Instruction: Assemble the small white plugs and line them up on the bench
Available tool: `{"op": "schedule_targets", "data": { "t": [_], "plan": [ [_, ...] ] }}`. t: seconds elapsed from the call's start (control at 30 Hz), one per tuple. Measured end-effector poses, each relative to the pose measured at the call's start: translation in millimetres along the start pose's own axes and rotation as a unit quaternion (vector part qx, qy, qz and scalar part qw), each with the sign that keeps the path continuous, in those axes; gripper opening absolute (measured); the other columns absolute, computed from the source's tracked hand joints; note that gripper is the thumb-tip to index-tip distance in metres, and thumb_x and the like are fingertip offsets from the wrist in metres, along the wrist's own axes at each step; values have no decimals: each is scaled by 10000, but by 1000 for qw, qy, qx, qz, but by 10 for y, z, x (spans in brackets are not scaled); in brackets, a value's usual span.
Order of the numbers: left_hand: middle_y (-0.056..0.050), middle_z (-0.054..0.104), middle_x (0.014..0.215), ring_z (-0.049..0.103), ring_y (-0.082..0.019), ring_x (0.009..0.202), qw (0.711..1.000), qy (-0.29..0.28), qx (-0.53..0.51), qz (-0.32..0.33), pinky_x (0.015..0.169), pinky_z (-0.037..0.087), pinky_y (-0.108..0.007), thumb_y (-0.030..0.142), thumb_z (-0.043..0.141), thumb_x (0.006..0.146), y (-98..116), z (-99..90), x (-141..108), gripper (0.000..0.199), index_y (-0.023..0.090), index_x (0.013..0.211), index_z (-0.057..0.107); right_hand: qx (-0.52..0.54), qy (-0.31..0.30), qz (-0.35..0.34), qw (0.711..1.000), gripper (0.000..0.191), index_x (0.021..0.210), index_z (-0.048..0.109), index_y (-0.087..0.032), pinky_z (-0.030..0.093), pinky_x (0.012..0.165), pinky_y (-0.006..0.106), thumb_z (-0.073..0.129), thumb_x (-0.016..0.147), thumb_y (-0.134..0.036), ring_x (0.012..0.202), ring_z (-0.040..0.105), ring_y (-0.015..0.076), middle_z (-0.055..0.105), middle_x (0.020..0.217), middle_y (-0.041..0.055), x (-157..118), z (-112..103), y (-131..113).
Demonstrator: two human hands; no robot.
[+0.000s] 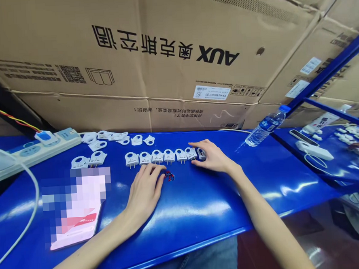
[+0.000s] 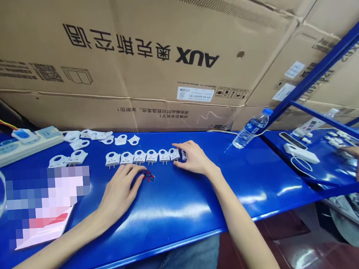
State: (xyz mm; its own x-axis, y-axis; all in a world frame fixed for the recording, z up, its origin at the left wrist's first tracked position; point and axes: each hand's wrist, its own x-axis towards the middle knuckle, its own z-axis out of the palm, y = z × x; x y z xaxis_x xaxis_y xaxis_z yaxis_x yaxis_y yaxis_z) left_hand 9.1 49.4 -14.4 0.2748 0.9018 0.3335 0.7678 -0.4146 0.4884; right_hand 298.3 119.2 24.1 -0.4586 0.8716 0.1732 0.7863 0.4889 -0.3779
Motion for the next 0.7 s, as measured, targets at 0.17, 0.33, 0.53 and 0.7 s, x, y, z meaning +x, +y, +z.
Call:
{"op": "schedule_targets", "data": {
  "t": [0.17, 0.33, 0.53, 0.7],
  "plan": [
    [-67, 712, 1102, 636, -283, 1059, 1000, -2, -7, 2, 870, 523, -433, 295, 416, 1056, -27, 29, -1, 268, 230, 1049, 676, -2, -30, -15, 999, 760, 1524, 549, -202, 428, 1185, 546, 793, 816, -329, 1399, 533, 339, 594, 1521, 135, -16, 39, 28],
    [-53, 713, 1063, 644, -258, 1042, 998, 23, -54, -10, 889, 521, -403, 325, 439, 1052, -14, 13, 13, 246, 236, 1029, 667, -7, -31, -10, 999, 780, 1542, 532, -198, 433, 1185, 526, 756, 797, -261, 1395, 536, 334, 609, 1510, 126, -14, 58, 46],
    [-39, 727, 1020, 657, -230, 998, 989, 59, -132, -38, 880, 517, -369, 352, 521, 1015, 82, -41, 43, 204, 245, 995, 694, -11, 9, -22, 1000, 698, 1505, 562, -207, 474, 1129, 528, 763, 847, -325, 1294, 592, 328, 662, 1440, 115, -7, 2, 8],
    [-20, 755, 951, 645, -201, 836, 977, 61, -185, -83, 772, 516, -334, 410, 587, 965, 198, -105, 57, 208, 253, 955, 723, 4, 81, -35, 996, 637, 1490, 558, -247, 457, 1152, 539, 751, 904, -404, 1321, 582, 323, 657, 1448, 97, -20, -43, -138]
  ]
}}
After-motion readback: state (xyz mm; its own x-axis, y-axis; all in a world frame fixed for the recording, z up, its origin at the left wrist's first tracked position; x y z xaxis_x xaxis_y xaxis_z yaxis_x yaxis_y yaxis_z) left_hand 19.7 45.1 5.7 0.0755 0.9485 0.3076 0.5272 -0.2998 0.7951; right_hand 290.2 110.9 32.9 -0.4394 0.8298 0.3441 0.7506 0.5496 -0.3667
